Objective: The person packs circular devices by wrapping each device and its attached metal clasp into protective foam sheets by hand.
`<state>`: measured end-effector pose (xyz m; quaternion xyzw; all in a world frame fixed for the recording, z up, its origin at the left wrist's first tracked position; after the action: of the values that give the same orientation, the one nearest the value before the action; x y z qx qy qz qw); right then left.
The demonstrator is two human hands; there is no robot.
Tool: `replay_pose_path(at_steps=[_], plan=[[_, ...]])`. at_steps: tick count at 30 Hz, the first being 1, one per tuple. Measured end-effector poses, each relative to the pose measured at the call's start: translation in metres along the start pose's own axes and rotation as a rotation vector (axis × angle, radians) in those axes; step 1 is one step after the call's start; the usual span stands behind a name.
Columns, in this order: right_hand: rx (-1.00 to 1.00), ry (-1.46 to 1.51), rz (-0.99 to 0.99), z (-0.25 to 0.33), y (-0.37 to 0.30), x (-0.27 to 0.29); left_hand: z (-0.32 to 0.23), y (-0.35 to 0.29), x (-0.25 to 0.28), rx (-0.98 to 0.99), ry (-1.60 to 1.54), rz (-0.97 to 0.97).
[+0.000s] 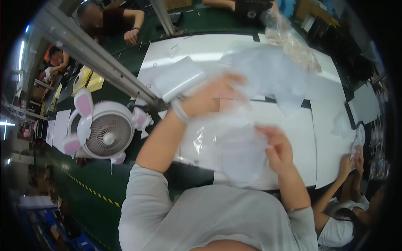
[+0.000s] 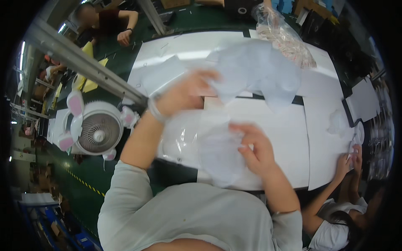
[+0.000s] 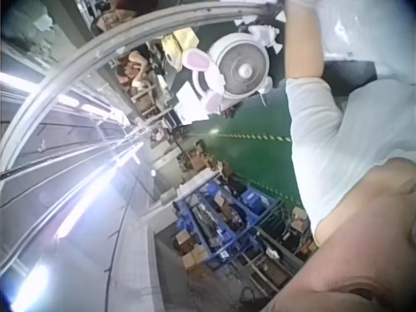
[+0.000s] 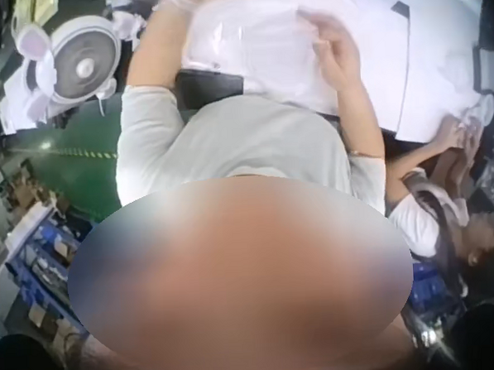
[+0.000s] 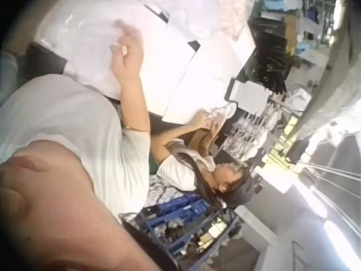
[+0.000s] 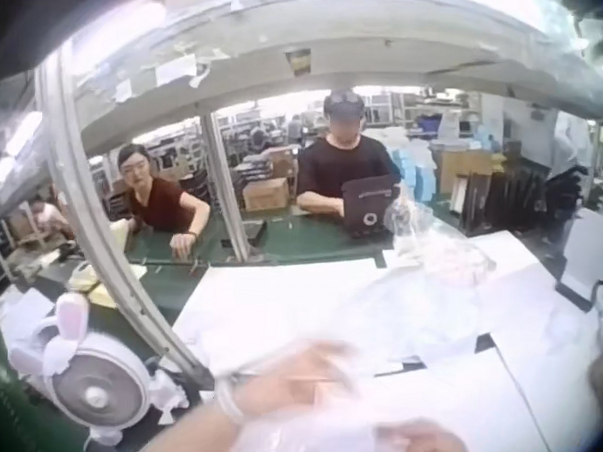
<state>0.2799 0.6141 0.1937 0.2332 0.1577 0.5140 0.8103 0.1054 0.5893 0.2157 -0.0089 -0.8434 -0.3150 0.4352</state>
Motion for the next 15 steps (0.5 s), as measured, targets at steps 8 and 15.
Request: replay_pose_path(at_steps=[8,15], plan=[[-0.163,0.360,-0.173,-0.055,-0.037,0.032,0.381,-0.202,0.119,1.414,0.800,0.218],[-0.257,0.470,-0.371,-0.086,-0.054,0.053,0.392,-0.179,0.125,1.115,0.953,0.144]])
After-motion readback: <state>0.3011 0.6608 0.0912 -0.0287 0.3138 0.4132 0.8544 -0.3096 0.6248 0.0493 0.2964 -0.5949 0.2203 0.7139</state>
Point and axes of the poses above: each hand's wrist, its own y-axis towards the middle knuckle, its own x-axis out of the back of the hand, z = x × y, the point moved 10 cm from there along y, towards the middle knuckle, and after that the axes turned 11 degrees about y, right-handed, at the moved point
